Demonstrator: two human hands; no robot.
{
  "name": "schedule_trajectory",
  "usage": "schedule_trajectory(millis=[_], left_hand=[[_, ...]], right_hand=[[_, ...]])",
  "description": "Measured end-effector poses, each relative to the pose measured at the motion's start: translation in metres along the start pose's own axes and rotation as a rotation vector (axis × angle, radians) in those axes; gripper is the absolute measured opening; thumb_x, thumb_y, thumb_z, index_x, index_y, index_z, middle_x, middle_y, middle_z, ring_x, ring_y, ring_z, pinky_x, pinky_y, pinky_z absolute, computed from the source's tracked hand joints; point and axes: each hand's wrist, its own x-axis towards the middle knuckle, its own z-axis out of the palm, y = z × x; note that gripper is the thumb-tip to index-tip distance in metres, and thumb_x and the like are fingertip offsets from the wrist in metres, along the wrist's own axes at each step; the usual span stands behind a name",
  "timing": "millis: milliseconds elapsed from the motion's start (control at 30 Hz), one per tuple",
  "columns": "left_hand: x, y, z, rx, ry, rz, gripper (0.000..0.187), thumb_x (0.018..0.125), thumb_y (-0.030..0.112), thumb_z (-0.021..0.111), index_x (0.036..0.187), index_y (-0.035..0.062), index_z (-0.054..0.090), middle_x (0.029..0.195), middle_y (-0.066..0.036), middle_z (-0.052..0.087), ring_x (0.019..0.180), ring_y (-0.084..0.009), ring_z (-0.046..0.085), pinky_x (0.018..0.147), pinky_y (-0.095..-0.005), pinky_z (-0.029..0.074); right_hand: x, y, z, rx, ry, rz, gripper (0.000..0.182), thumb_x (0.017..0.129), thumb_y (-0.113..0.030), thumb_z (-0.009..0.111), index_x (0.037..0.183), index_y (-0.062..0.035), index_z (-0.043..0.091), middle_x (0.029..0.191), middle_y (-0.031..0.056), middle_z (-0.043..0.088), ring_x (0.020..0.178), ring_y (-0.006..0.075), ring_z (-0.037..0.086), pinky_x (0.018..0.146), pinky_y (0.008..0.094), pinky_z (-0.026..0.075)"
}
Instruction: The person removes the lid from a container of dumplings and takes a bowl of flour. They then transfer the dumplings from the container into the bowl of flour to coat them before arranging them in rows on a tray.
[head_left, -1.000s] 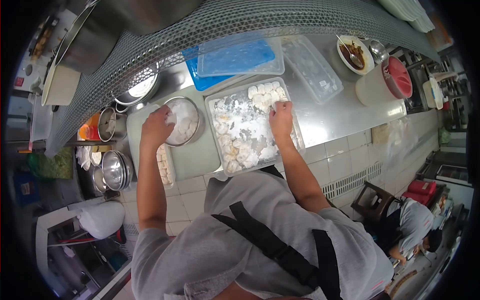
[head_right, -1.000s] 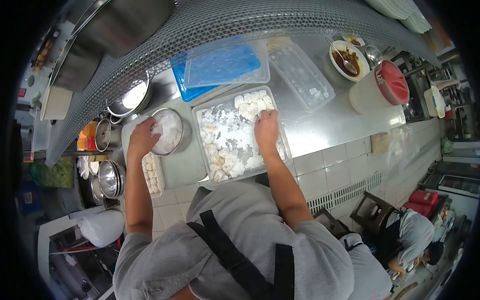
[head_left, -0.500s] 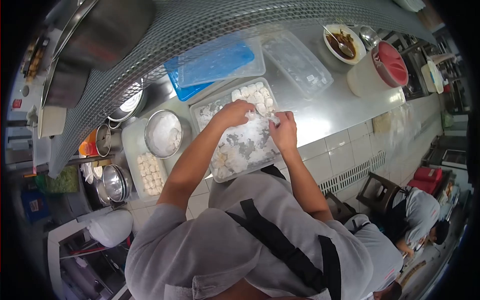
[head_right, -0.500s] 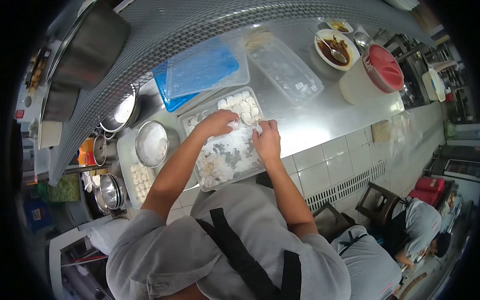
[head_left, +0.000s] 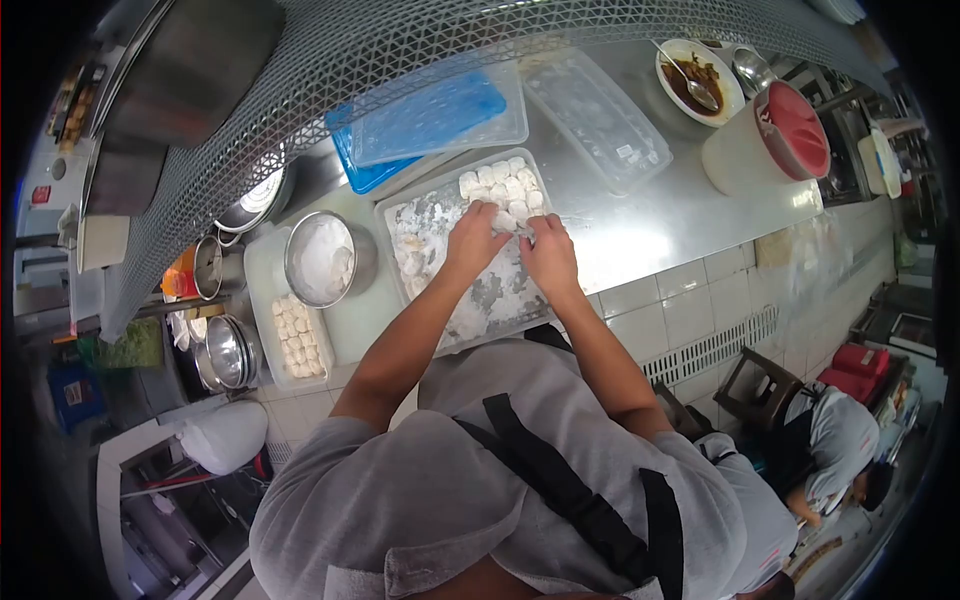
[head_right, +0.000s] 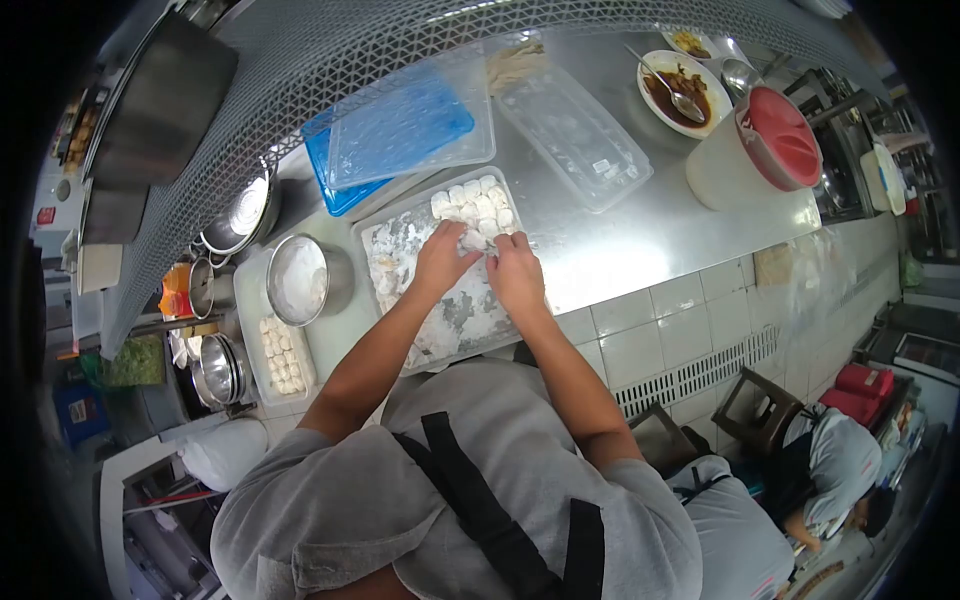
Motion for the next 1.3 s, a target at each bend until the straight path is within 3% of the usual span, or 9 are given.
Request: schedule_trajectory(millis=[333, 533, 733, 933, 1067, 1133, 1200, 1267, 1300], left_hand=[[0.010, -0.011, -0.005, -0.065, 0.005, 0.149, 0.038, 0.070, 0.008, 0.072, 0.105, 0.0057, 0.058, 0.103, -0.012, 0.054, 0.098, -0.0329, 0.058, 0.077, -0.0412, 0.050], [0.008, 0.000, -0.004, 0.035, -0.017, 0.062, 0.036, 0.071, 0.008, 0.071, 0.104, 0.0058, 0.058, 0.102, -0.011, 0.053, 0.102, -0.0316, 0.056, 0.079, -0.0416, 0.050], [0.026, 0.000, -0.009, 0.016, 0.037, -0.004, 0.034, 0.070, 0.005, 0.072, 0.103, 0.0025, 0.060, 0.103, -0.013, 0.055, 0.095, -0.0356, 0.058, 0.080, -0.0416, 0.048], [0.021, -0.019, -0.012, -0.113, -0.030, 0.232, 0.032, 0.074, 0.002, 0.068, 0.106, 0.0009, 0.062, 0.107, -0.018, 0.057, 0.099, -0.0358, 0.057, 0.084, -0.0410, 0.048], [-0.004, 0.005, -0.090, -0.186, 0.163, 0.120, 0.028, 0.078, 0.003, 0.066, 0.105, 0.0005, 0.062, 0.103, -0.018, 0.059, 0.095, -0.0347, 0.059, 0.082, -0.0397, 0.049], [-0.022, 0.001, -0.143, -0.198, 0.201, 0.007, 0.026, 0.080, 0.004, 0.065, 0.105, 0.0004, 0.062, 0.100, -0.017, 0.061, 0.090, -0.0339, 0.061, 0.078, -0.0391, 0.051], [-0.040, -0.033, -0.188, -0.129, 0.351, 0.012, 0.025, 0.080, 0.003, 0.064, 0.104, -0.0001, 0.062, 0.099, -0.017, 0.062, 0.089, -0.0344, 0.062, 0.075, -0.0393, 0.052], [-0.060, -0.082, -0.219, 0.212, 0.180, -0.175, 0.025, 0.080, 0.008, 0.064, 0.104, 0.0014, 0.062, 0.100, -0.018, 0.064, 0.097, -0.0351, 0.061, 0.081, -0.0423, 0.050], [-0.066, -0.105, -0.219, 0.210, 0.195, -0.185, 0.025, 0.080, 0.008, 0.064, 0.104, 0.0014, 0.062, 0.100, -0.018, 0.064, 0.097, -0.0351, 0.061, 0.081, -0.0423, 0.050]], right_hand=[[0.009, 0.001, 0.005, -0.075, -0.032, -0.031, 0.020, 0.079, -0.008, 0.065, 0.097, 0.0005, 0.059, 0.098, 0.0224, 0.057, 0.085, 0.0428, 0.062, 0.073, 0.0482, 0.051], [0.009, 0.005, 0.008, -0.100, -0.021, -0.026, 0.018, 0.080, -0.009, 0.065, 0.094, 0.0003, 0.058, 0.097, 0.0219, 0.058, 0.081, 0.0423, 0.062, 0.071, 0.0479, 0.052], [0.026, -0.001, 0.018, -0.209, 0.010, 0.003, 0.019, 0.082, -0.013, 0.064, 0.094, 0.0001, 0.056, 0.095, 0.0202, 0.059, 0.079, 0.0406, 0.064, 0.069, 0.0469, 0.053], [0.031, 0.003, 0.022, -0.260, 0.055, -0.025, 0.019, 0.080, -0.012, 0.064, 0.094, -0.0009, 0.057, 0.094, 0.0194, 0.060, 0.082, 0.0388, 0.063, 0.071, 0.0471, 0.053], [0.040, -0.026, 0.026, -0.197, 0.133, -0.157, 0.018, 0.077, -0.013, 0.067, 0.092, -0.0044, 0.061, 0.093, 0.0172, 0.062, 0.081, 0.0358, 0.063, 0.069, 0.0465, 0.051], [0.043, -0.063, 0.028, -0.124, 0.062, -0.205, 0.019, 0.077, -0.013, 0.067, 0.093, -0.0045, 0.062, 0.094, 0.0158, 0.062, 0.080, 0.0349, 0.063, 0.069, 0.0459, 0.051], [0.045, -0.100, 0.031, -0.015, -0.022, -0.262, 0.020, 0.077, -0.013, 0.068, 0.094, -0.0051, 0.064, 0.095, 0.0128, 0.063, 0.078, 0.0333, 0.063, 0.067, 0.0446, 0.050], [0.046, -0.130, 0.045, 0.021, -0.079, -0.395, 0.019, 0.077, -0.013, 0.068, 0.093, -0.0049, 0.064, 0.095, 0.0129, 0.063, 0.079, 0.0327, 0.063, 0.068, 0.0444, 0.050], [0.046, -0.146, 0.053, 0.058, -0.128, -0.510, 0.018, 0.077, -0.012, 0.068, 0.093, -0.0048, 0.063, 0.095, 0.0130, 0.063, 0.081, 0.0321, 0.063, 0.068, 0.0442, 0.051]])
